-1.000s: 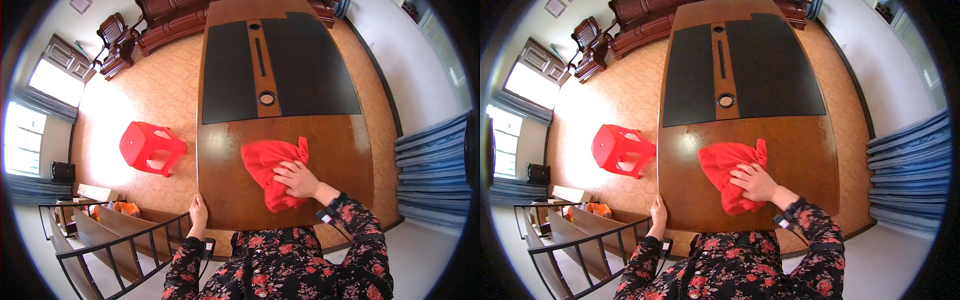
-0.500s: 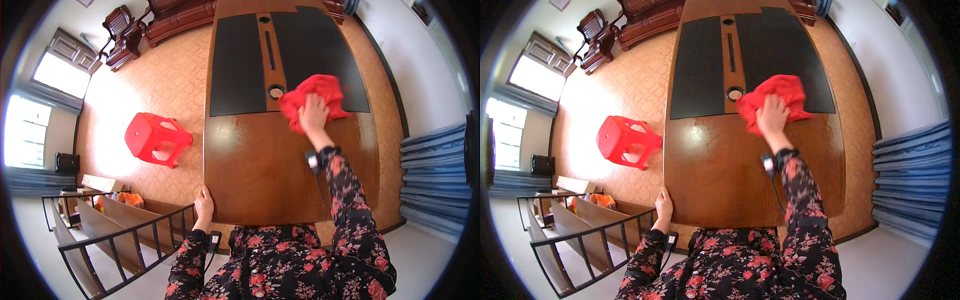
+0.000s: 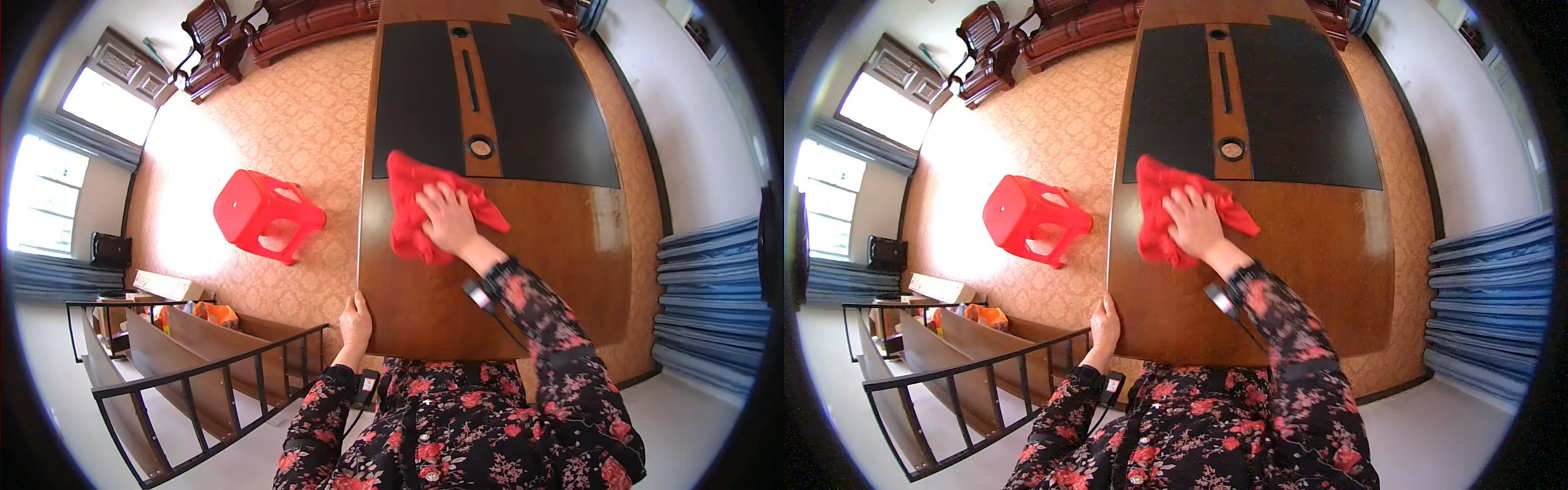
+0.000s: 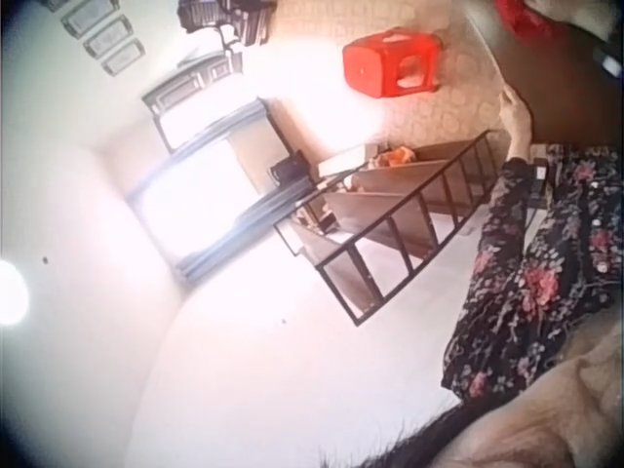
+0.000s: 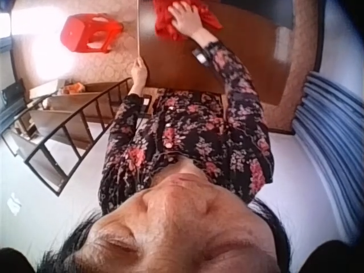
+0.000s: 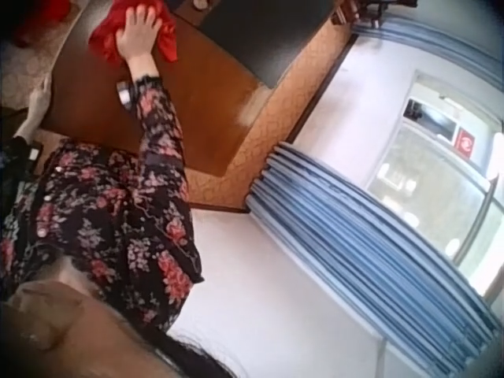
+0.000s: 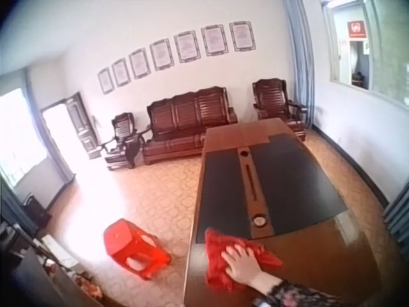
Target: Cleaning a large wooden table using a red cloth.
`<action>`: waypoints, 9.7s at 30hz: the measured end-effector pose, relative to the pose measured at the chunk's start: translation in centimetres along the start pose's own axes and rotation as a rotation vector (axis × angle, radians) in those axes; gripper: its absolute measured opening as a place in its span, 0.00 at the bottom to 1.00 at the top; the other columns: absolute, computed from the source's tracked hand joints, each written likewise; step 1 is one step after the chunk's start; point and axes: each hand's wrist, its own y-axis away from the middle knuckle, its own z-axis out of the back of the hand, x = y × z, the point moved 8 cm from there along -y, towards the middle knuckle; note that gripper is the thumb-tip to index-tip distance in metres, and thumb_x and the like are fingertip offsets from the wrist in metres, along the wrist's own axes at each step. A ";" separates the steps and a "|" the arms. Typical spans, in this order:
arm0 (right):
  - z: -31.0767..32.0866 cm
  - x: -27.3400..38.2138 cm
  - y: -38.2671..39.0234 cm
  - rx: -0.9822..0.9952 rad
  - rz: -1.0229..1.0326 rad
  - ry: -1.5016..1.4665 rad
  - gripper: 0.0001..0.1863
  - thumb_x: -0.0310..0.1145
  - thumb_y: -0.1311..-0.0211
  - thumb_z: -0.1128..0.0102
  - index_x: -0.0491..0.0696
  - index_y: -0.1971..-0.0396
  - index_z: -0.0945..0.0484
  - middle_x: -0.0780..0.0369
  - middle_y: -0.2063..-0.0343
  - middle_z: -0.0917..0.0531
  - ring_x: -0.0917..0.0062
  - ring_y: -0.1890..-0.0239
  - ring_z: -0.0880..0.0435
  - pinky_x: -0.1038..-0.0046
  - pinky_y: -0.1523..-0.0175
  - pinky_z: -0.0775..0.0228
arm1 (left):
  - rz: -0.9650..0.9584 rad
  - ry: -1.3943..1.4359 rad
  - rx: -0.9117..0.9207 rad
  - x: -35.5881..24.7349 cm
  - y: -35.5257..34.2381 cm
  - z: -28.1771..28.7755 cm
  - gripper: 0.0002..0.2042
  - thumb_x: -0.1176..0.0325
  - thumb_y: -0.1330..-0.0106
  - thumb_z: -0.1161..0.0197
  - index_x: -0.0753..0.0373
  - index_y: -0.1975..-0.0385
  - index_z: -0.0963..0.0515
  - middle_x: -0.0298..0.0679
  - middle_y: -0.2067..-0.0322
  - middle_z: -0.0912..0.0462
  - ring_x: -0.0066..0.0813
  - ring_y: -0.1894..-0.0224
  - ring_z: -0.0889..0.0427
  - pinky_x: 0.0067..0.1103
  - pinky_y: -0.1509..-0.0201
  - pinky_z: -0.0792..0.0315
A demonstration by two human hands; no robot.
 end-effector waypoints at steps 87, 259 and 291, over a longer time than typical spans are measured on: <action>10.9 -2.7 18.0 0.094 -0.534 0.268 0.32 0.30 0.60 0.35 0.51 0.47 0.28 0.62 0.43 0.29 0.63 0.37 0.36 0.58 0.41 0.40 | 0.124 0.377 0.723 1.3 -3.0 -4.4 0.37 0.40 0.29 0.58 0.69 0.34 0.43 0.47 0.37 0.34 0.37 0.36 0.36 0.27 0.33 0.41; -5.3 -13.9 -23.0 -0.101 -1.006 0.321 0.34 0.41 0.54 0.38 0.56 0.41 0.30 0.61 0.38 0.32 0.62 0.34 0.38 0.51 0.38 0.41 | -0.491 0.065 -0.013 -48.6 -69.2 -17.2 0.45 0.24 0.44 0.55 0.73 0.67 0.21 0.45 0.78 0.17 0.40 0.80 0.19 0.31 0.79 0.27; 2.0 14.0 4.1 -0.553 -2.405 1.143 0.17 0.31 0.48 0.46 0.51 0.56 0.24 0.60 0.55 0.20 0.60 0.50 0.24 0.55 0.48 0.31 | -0.494 -0.176 0.384 -51.0 -63.0 -15.9 0.49 0.23 0.44 0.59 0.77 0.68 0.21 0.53 0.69 0.17 0.46 0.65 0.17 0.38 0.61 0.24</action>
